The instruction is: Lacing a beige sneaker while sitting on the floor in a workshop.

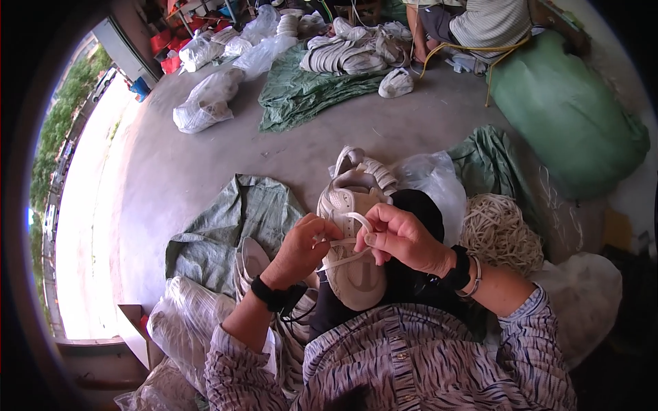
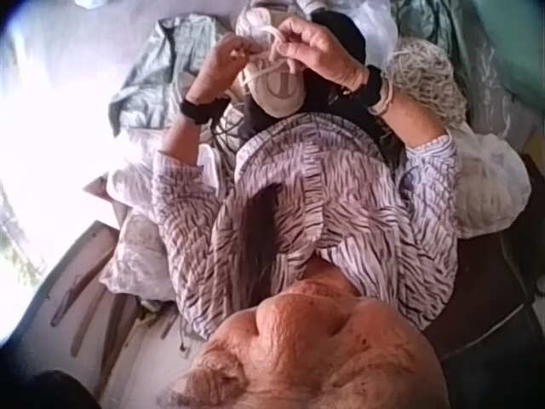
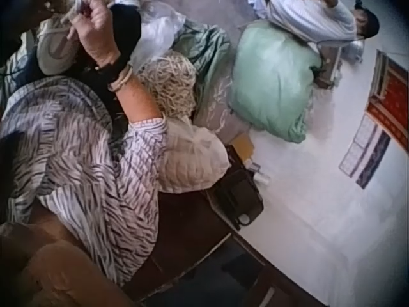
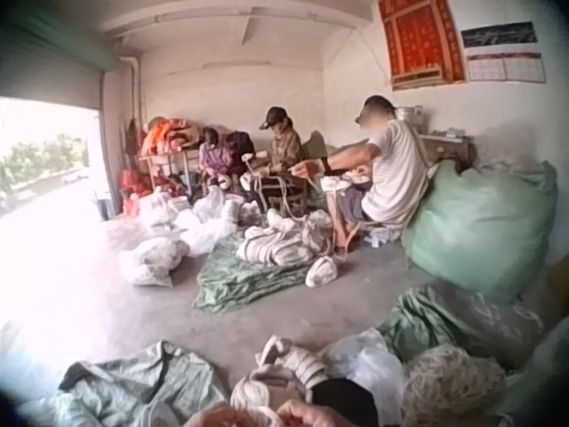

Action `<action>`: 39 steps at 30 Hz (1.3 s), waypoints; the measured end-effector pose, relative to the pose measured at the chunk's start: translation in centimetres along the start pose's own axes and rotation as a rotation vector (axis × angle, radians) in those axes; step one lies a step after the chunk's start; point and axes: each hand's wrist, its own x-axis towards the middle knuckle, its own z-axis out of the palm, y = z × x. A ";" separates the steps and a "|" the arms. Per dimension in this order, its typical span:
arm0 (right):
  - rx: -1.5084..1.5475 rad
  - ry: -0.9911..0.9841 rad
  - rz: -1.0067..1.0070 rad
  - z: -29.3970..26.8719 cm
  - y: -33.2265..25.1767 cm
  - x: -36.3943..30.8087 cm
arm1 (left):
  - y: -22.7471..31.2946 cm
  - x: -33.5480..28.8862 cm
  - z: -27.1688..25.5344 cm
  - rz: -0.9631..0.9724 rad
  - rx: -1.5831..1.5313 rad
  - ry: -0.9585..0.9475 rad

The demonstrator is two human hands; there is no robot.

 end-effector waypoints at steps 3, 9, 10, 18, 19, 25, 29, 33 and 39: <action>0.115 0.028 0.052 -0.4 -0.4 -0.4 | 0.0 -0.1 -0.2 0.012 0.026 -0.034; 0.140 0.162 -0.009 -2.5 -1.3 -1.5 | 0.1 0.5 0.3 0.022 0.077 -0.029; 0.204 0.257 0.000 -3.4 -0.6 -2.0 | 0.3 0.6 0.3 0.021 0.115 -0.023; 0.587 1.348 -0.133 -32.2 2.7 -24.4 | 0.6 0.2 0.6 0.078 0.184 0.066; 0.571 1.373 -0.206 -35.4 3.4 -29.2 | 0.7 0.4 0.5 0.089 0.177 0.063; 0.660 1.166 0.018 -32.6 3.4 -26.3 | 4.1 0.0 0.6 0.059 0.109 0.219; 0.266 0.816 0.120 -18.5 -0.2 -12.8 | 6.9 0.3 1.1 0.365 0.592 0.057; -0.236 0.261 0.220 -9.6 -1.5 -5.7 | 6.4 1.8 1.6 0.408 0.734 -0.050; -0.858 0.066 -0.148 -4.4 0.6 -1.2 | 6.9 2.3 2.0 0.367 0.787 -0.087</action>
